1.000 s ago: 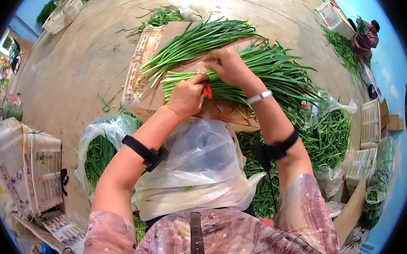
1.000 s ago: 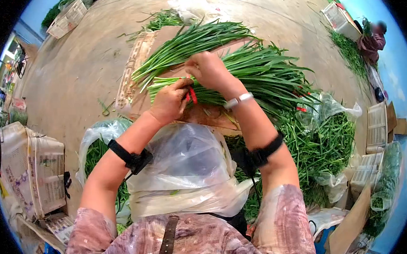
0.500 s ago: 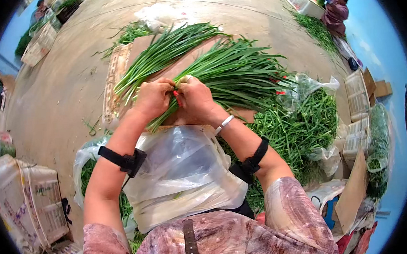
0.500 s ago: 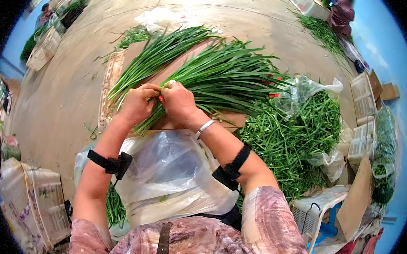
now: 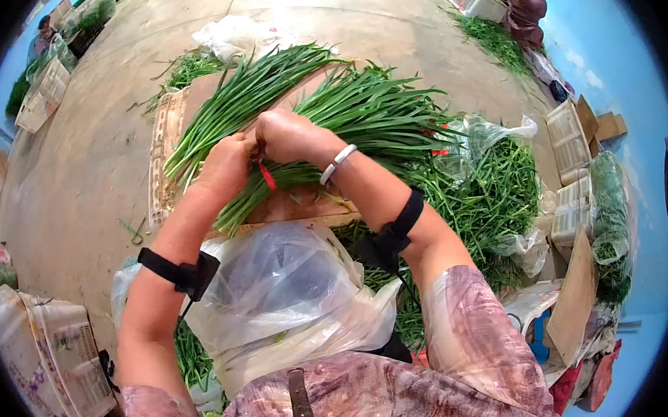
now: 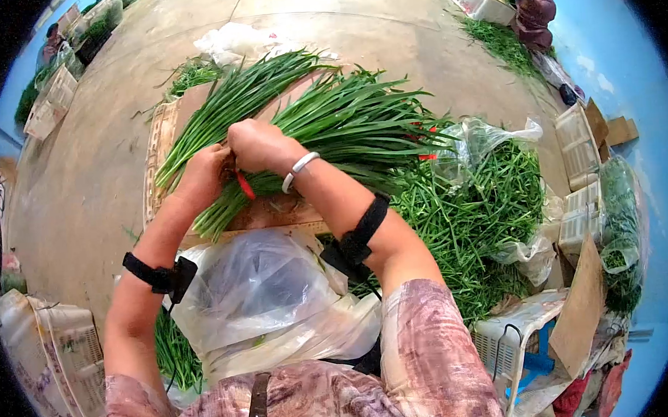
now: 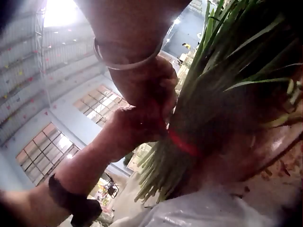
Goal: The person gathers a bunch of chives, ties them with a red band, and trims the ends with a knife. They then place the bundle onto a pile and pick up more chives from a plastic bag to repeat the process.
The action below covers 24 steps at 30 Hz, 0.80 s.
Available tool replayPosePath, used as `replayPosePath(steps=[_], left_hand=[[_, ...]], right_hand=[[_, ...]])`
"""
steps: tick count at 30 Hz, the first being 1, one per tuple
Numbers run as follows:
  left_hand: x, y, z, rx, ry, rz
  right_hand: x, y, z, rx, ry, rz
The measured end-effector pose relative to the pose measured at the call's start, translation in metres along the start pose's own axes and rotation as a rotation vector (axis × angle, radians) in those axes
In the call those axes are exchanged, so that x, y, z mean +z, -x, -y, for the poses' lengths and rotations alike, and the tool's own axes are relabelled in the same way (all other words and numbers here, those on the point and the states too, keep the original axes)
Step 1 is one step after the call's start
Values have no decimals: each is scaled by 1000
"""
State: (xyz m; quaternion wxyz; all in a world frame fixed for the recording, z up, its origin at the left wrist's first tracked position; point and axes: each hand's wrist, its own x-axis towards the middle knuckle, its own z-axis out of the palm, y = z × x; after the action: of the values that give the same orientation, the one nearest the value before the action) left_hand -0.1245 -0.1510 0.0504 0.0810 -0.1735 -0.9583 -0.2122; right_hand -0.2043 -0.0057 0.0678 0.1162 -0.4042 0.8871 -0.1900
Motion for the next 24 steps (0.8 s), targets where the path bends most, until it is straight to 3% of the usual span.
replayPosePath(steps=[3, 4, 6, 10, 13, 16, 19, 22, 24], left_hand=[[6, -1, 2, -47, -3, -122], [4, -1, -6, -99, -4, -213], [3, -4, -2, -331, 11, -86], [-1, 2, -19, -258, -100, -96], [12, 0, -33, -324, -100, -256], [17, 5, -33, -504, 39, -318], [26, 6, -46, -480, -38, -449], [45, 15, -47, -440, -212, -465], [40, 27, -70, -446, -21, -436]], right_hand=[[0, -10, -9, -100, 44, 1], [8, -13, -16, -177, 13, -95], [1, -10, -13, -181, -31, -59], [-3, -16, -6, -135, 42, -44], [6, -33, -15, -132, 124, -72], [6, -41, -10, -285, 55, 13], [17, -49, -12, -330, -10, -2], [24, -54, -16, -388, -29, 47], [37, -58, -37, -568, -153, -68]])
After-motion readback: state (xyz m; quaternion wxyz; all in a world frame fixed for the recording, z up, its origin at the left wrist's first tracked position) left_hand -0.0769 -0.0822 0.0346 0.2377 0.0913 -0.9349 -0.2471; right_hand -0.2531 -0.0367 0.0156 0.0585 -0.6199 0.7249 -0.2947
